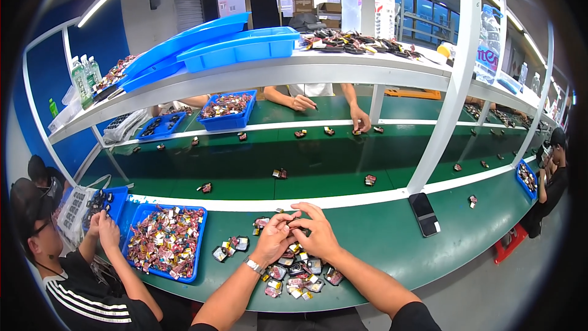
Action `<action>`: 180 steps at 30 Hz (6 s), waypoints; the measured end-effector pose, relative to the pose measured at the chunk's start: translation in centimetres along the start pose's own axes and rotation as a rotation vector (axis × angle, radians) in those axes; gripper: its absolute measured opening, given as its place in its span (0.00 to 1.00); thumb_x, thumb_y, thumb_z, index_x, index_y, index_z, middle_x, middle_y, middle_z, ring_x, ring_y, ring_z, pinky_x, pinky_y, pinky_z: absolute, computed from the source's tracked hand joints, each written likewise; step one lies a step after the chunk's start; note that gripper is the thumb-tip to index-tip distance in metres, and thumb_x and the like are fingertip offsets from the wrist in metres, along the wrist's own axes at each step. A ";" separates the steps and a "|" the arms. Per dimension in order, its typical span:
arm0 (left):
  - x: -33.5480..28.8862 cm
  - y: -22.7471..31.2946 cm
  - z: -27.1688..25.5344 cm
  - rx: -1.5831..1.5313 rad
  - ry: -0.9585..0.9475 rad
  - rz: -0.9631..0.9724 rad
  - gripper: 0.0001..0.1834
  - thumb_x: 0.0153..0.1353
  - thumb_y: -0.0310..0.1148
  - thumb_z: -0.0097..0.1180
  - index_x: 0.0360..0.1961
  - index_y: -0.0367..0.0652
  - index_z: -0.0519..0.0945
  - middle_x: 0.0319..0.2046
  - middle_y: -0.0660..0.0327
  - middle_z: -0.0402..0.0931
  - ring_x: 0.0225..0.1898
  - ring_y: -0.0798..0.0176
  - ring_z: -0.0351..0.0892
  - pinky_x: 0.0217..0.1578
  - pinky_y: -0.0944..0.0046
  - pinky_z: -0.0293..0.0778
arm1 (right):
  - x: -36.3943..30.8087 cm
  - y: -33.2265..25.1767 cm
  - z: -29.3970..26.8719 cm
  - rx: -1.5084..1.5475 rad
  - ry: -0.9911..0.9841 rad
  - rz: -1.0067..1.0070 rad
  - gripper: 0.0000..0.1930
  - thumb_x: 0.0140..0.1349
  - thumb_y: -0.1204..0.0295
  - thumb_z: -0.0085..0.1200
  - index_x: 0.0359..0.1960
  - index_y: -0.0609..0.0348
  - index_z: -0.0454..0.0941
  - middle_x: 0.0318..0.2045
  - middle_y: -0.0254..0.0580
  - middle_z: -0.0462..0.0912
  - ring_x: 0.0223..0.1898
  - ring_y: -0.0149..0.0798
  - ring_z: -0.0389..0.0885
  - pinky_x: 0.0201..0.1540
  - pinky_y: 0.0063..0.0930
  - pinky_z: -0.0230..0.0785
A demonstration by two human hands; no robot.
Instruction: Manually assemble or inspect small electronic components on a production line table.
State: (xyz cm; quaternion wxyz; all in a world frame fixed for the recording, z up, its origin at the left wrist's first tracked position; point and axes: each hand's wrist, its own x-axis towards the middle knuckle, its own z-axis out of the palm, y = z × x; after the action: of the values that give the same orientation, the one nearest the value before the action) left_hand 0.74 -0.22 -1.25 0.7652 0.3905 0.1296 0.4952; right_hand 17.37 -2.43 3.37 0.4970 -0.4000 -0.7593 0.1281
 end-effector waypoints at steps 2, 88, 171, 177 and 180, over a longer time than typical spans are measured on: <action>0.0 0.0 0.0 0.018 0.017 0.001 0.12 0.68 0.25 0.50 0.52 0.43 0.70 0.62 0.54 0.67 0.57 0.59 0.74 0.58 0.51 0.73 | 0.0 -0.1 -0.3 0.014 -0.017 0.027 0.10 0.51 0.76 0.62 0.36 0.56 0.84 0.57 0.43 0.76 0.61 0.50 0.69 0.62 0.42 0.64; 0.0 2.4 0.8 0.148 0.146 -0.153 0.20 0.70 0.26 0.46 0.62 0.35 0.68 0.49 0.57 0.76 0.52 0.59 0.78 0.59 0.51 0.74 | 0.2 0.3 -0.6 -0.227 -0.037 -0.112 0.18 0.51 0.77 0.63 0.46 0.52 0.82 0.46 0.38 0.78 0.44 0.43 0.78 0.43 0.34 0.76; -0.1 1.9 0.4 0.206 0.042 -0.193 0.18 0.71 0.28 0.46 0.60 0.40 0.70 0.50 0.61 0.76 0.51 0.67 0.78 0.53 0.63 0.77 | -0.9 1.3 -0.4 0.007 -0.050 0.092 0.08 0.52 0.73 0.65 0.35 0.53 0.86 0.46 0.39 0.80 0.51 0.45 0.77 0.54 0.37 0.71; 0.0 1.6 -0.2 0.182 0.045 -0.178 0.19 0.70 0.28 0.48 0.60 0.37 0.70 0.53 0.56 0.75 0.52 0.63 0.78 0.54 0.60 0.78 | -1.1 1.1 0.3 0.060 -0.060 0.168 0.09 0.52 0.73 0.64 0.37 0.52 0.87 0.48 0.39 0.81 0.53 0.46 0.76 0.57 0.37 0.69; 0.0 1.3 -0.1 0.194 0.050 -0.154 0.18 0.70 0.28 0.48 0.59 0.37 0.70 0.52 0.55 0.76 0.52 0.62 0.78 0.54 0.59 0.78 | -1.2 1.3 0.5 0.079 -0.058 0.194 0.10 0.53 0.73 0.64 0.38 0.51 0.87 0.51 0.39 0.80 0.55 0.46 0.75 0.58 0.38 0.69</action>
State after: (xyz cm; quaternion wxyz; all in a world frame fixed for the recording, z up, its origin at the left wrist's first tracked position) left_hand -0.20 0.13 -0.34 0.7562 0.4390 0.2253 0.4298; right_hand 17.80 -2.40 1.61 0.4755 -0.4477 -0.7255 0.2171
